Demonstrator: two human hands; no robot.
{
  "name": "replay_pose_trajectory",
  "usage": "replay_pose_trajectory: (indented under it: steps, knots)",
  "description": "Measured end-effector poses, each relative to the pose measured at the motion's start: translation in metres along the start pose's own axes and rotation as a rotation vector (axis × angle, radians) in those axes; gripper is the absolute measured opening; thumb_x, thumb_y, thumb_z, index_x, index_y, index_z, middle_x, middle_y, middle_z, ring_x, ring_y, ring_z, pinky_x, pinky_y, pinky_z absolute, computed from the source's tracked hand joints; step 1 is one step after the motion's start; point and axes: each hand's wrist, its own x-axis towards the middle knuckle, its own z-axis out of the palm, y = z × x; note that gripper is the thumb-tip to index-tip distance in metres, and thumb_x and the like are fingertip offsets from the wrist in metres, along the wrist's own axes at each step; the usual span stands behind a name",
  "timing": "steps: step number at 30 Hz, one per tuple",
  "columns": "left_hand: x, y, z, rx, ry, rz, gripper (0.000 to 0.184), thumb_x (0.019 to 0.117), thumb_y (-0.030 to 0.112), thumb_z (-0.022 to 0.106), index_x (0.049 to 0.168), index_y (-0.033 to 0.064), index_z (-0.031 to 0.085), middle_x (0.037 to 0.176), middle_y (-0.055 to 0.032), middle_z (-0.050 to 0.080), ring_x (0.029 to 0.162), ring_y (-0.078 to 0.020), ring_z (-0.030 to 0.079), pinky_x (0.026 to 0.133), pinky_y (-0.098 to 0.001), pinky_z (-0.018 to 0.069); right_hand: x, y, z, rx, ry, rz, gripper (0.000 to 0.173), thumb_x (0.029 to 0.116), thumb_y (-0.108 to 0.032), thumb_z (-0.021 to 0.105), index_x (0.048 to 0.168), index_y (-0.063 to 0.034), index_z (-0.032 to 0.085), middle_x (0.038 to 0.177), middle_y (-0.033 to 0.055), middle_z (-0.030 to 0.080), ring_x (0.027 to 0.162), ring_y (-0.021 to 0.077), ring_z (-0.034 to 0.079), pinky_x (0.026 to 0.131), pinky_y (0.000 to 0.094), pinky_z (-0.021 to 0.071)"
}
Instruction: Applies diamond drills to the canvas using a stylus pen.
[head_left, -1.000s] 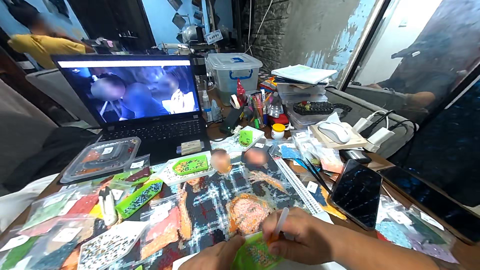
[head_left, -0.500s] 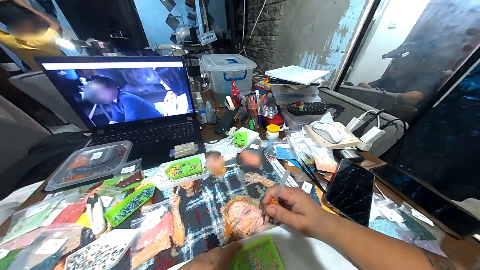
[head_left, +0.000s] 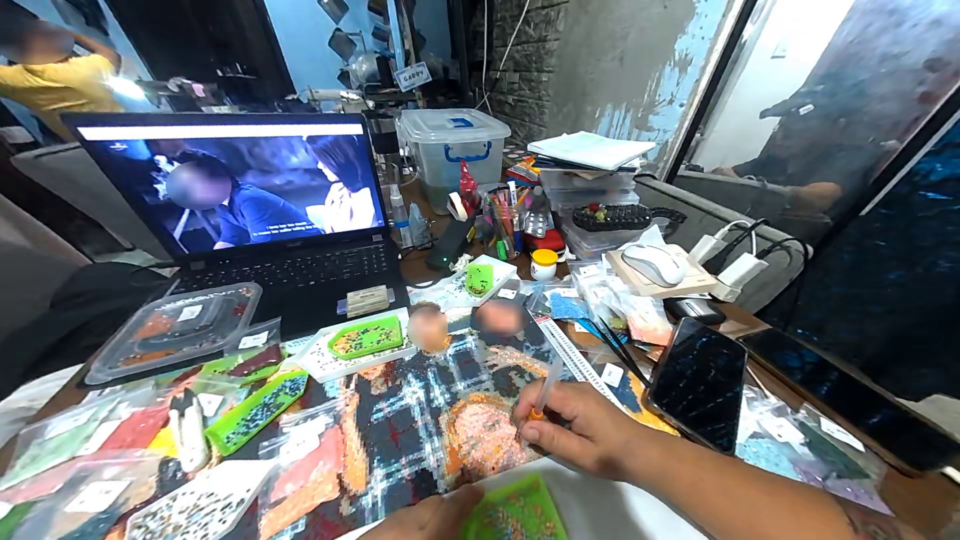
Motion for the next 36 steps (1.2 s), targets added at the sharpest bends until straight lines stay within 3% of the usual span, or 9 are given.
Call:
replay_pose_trajectory:
  steps: [28,36]
  knots:
    - [0.0001,0.0037,-0.0012,0.008,-0.017,-0.038,0.054,0.0953,0.032,0.072,0.139,0.0011,0.061,0.112,-0.0245,0.072,0.097,-0.0434,0.071,0.083,-0.0614,0.0555,0.0044,-0.0042,0.0034,-0.057,-0.024,0.067,0.029,0.1081,-0.025,0.051,0.113,0.0007,0.062,0.077,0.0089,0.06,0.065,0.0088,0.055,0.063,0.0212,0.0479]
    - [-0.0008,0.0045,-0.0011,0.007,-0.001,-0.057,0.055,0.0947,0.033,0.073,0.139,0.0022,0.061,0.113,-0.0227,0.072,0.097,-0.0419,0.072,0.083,-0.0615,0.0556,0.0024,0.001,0.0085,-0.022,0.053,-0.023,0.028,0.1081,-0.026,0.051,0.111,0.0002,0.062,0.077,0.0081,0.061,0.065,0.0055,0.055,0.063,0.0179,0.0476]
